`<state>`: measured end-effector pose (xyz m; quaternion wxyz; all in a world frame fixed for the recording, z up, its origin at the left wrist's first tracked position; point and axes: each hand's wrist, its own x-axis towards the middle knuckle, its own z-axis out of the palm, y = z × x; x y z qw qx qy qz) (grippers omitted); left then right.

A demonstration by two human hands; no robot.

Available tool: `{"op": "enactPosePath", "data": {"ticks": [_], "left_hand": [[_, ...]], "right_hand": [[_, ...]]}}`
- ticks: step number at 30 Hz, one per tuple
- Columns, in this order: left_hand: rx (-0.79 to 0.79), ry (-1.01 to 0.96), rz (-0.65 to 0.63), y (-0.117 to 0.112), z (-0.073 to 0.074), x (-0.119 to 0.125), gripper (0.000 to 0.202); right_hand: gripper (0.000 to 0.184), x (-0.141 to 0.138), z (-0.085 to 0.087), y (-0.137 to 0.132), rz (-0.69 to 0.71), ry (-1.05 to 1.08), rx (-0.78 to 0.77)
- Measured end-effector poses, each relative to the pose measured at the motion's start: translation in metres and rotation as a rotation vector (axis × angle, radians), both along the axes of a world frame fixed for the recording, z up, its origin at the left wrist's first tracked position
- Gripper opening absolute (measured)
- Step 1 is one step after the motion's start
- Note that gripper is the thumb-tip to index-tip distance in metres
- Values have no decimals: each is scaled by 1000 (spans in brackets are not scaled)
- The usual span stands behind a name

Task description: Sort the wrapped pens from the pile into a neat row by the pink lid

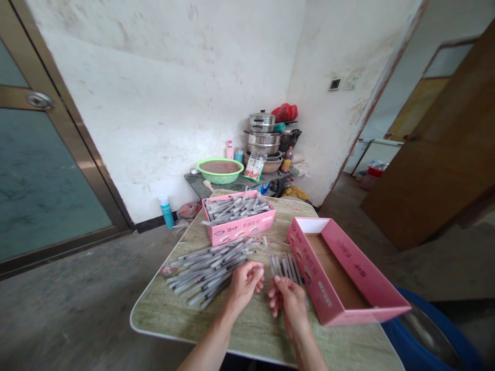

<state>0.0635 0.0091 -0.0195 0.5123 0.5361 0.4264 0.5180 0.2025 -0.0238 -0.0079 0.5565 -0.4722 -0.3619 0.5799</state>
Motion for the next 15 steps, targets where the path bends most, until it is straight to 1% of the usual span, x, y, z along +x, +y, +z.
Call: {"op": "enactPosePath", "data": {"ticks": [1,3,5,6,7,9,11,13,15], "left_hand": [[49,82,49,1,3,-3,31],[167,249,168,4,13,-13,21],[295,413,288,10,28,-26,18],[330,504,337,15,36,-33,20],[335,613,355,20,43,-40,23],[259,847,375,29,55,-52,22],[157,1046,349,37,60,-59,20],[93,1173,301,41,59,-61,20],[69,1231,273,44,54,-60,18]], "right_hand": [[42,1,4,9,-65,-7,-17],[44,2,11,31,-194,-4,-64],[42,1,15,57,-235,-2,-86],[40,0,17,70,-253,-3,-101],[37,-1,17,82,-270,-5,-119],[33,-3,16,105,-304,-12,-162],[30,-5,15,122,-318,-14,-203],[30,-7,14,133,-307,-12,-231],[28,-7,15,138,-281,-9,-235]]}}
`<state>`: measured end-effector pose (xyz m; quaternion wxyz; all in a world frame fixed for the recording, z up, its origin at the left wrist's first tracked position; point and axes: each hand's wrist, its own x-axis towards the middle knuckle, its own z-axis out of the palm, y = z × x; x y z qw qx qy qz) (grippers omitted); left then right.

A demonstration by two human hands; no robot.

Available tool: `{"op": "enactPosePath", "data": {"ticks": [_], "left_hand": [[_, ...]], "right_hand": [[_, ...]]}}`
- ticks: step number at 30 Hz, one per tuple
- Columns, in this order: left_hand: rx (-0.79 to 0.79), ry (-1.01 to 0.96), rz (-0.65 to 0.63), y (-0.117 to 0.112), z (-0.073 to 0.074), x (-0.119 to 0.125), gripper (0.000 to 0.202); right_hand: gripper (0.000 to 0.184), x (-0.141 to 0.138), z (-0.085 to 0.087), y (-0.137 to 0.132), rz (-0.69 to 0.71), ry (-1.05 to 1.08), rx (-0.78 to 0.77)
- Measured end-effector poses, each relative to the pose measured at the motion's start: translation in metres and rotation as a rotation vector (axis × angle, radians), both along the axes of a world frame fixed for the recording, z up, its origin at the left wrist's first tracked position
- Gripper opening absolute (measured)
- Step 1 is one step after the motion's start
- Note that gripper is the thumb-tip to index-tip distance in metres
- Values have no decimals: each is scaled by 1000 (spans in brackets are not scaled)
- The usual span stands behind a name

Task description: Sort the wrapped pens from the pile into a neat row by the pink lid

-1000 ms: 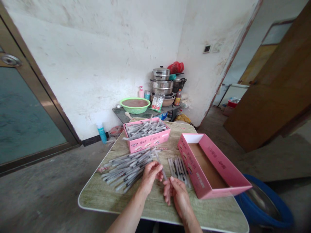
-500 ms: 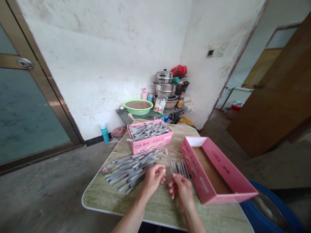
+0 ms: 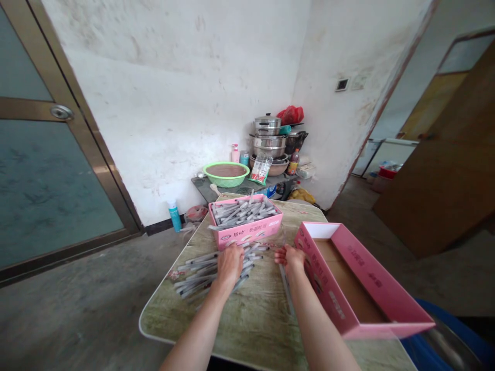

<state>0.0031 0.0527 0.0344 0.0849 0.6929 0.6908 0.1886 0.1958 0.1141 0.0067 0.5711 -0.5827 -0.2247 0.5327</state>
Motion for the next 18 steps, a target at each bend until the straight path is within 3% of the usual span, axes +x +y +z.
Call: {"op": "enactPosePath", "data": {"ticks": [6,14,18], "left_hand": [[28,15,22,3,-17,3,14],[144,-64,-43,4,-27,10,15],[185,-298,-44,3,-27,14,22]], "right_hand": [[19,0,4,-16,59,-4,126],[54,-2,3,-67,148,-24,243],[59,-5,-6,-95,220,-102,317]]}}
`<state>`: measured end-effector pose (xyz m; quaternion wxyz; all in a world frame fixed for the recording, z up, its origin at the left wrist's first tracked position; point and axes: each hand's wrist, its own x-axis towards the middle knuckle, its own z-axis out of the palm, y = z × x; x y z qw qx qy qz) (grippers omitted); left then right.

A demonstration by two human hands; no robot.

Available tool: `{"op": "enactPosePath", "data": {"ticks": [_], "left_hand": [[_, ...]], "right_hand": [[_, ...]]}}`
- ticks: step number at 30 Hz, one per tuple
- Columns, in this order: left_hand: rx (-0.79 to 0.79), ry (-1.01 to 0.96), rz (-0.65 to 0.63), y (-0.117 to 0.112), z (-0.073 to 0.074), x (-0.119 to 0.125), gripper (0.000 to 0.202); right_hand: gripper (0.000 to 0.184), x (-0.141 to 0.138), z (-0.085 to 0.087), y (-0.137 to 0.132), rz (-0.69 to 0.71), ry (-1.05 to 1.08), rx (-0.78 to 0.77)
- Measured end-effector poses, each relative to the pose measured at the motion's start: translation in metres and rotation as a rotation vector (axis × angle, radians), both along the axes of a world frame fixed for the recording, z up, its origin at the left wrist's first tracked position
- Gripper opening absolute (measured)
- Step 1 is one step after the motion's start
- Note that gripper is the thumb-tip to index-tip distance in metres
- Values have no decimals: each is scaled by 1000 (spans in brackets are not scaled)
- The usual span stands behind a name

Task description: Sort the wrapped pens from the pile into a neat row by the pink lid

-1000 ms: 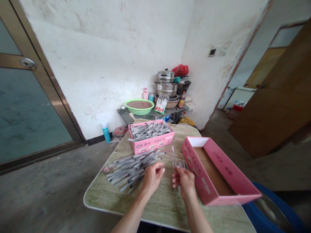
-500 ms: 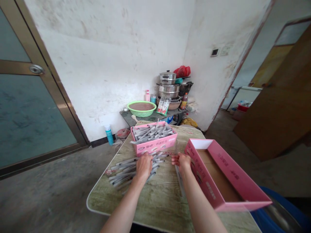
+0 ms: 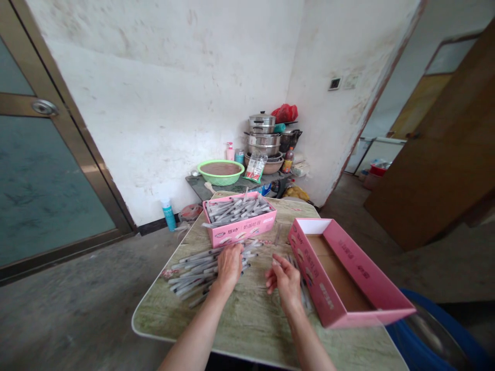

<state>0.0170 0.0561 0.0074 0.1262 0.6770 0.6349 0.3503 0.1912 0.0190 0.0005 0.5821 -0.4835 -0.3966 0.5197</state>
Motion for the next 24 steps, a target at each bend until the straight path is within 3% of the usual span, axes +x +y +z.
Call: {"op": "enactPosePath", "data": {"ticks": [2,7,10,14,24], "left_hand": [[-7,-282,-61,-2,2,6,21],[-234,-1069,-386,-17,0,30,32],[-205,-1327,-397,-27,-8,43,32],[-164,-1424,-391,-33,-17,49,30],[-193,-1278,-433,-38,-18,49,31]], "right_hand": [[51,-1,-6,-12,32,-36,44],[42,-1,-19,-32,125,7,52],[45,-1,-23,-37,206,23,27],[47,-4,-29,-40,264,-56,47],[42,-2,-22,-44,198,-176,118]]}}
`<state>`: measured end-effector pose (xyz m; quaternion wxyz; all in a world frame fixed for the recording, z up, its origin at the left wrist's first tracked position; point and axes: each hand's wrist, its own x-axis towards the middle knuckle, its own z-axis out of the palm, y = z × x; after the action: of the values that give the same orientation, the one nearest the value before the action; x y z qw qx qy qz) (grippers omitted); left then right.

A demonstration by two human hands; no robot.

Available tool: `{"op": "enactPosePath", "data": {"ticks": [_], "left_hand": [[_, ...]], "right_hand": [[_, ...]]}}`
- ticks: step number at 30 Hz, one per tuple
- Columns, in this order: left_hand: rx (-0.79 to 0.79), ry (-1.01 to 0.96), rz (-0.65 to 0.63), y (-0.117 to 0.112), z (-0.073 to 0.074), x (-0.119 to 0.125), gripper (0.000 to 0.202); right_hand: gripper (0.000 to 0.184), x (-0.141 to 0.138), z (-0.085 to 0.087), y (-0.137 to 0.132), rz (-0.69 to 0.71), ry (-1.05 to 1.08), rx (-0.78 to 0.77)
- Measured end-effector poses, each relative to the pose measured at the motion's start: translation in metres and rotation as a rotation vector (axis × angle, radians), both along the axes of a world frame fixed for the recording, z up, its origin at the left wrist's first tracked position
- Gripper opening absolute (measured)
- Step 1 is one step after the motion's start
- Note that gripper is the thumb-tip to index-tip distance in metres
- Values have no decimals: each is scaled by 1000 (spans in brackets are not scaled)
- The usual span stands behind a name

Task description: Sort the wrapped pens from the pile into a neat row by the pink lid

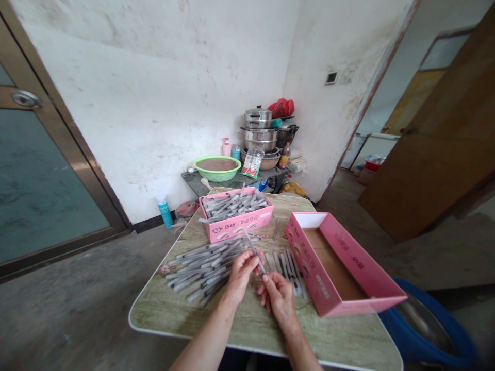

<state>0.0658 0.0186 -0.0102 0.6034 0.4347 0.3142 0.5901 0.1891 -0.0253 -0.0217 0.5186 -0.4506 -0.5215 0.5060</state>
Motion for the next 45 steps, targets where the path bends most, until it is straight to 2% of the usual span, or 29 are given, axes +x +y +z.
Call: {"op": "enactPosePath", "data": {"ticks": [7,11,17,22,27,32,37,41,45], "left_hand": [[4,8,17,0,3,-1,31],[15,22,23,0,3,-2,30],[33,38,28,1,3,-1,31],[22,48,43,0,2,0,32],[21,45,21,0,2,0,33],[10,64,43,-1,3,0,33],[20,56,20,-1,3,-1,36],[30,96,37,-1,4,-1,40],[19,78,27,-1,6,-1,40]], "right_hand": [[49,-1,0,2,-42,25,-28],[41,-1,1,1,-74,1,7],[46,-1,2,0,-31,-34,12],[38,-2,3,1,-105,-23,21],[44,-2,2,0,-56,-72,34],[34,-2,2,0,-111,-61,45],[42,-2,4,0,-68,-94,39],[36,-2,5,-1,-105,-88,49],[42,-3,4,-1,-86,-96,47]]}}
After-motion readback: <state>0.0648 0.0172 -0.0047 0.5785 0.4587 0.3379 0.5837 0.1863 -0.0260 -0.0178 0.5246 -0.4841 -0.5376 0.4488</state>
